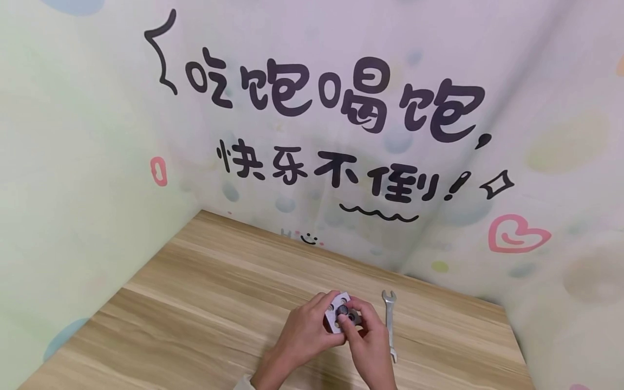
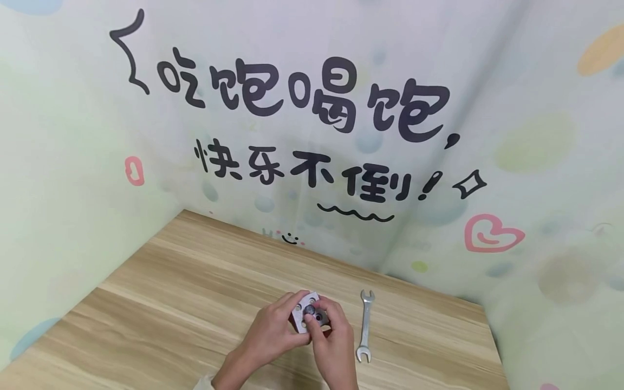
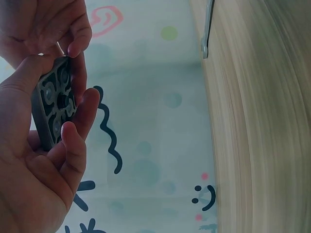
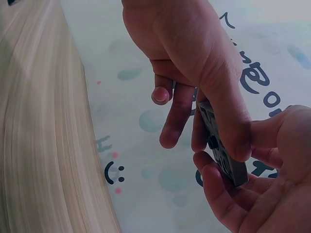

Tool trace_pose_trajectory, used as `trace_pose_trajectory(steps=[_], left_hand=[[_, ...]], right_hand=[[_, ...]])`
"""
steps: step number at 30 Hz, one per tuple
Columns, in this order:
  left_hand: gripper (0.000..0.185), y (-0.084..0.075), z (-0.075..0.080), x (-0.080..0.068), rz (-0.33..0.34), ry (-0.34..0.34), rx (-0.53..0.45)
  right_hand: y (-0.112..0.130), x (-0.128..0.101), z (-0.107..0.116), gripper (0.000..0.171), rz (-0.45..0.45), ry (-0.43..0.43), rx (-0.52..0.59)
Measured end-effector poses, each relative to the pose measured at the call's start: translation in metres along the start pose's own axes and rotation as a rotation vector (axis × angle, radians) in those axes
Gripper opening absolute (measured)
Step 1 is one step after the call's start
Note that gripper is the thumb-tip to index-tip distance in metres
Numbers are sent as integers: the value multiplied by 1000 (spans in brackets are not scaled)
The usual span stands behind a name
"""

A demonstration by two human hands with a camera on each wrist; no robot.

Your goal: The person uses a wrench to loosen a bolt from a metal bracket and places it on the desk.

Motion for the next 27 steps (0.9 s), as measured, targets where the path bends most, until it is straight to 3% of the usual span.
trace_pose_trajectory(steps=[12,27], left_hand=[[65,1,0,0,-10,5,-4],[64,1,3,-1,-22,-26,14]], right_hand=[[2,0,-1,24,67,2,5],[0,1,-4,27,46,46,73]])
Point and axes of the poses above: each hand's wrist, its own x-axis towards the middle knuckle, its own z-axis out of the back of the hand, y = z × x, the point moved 8 cm from there along x, towards the middle knuckle
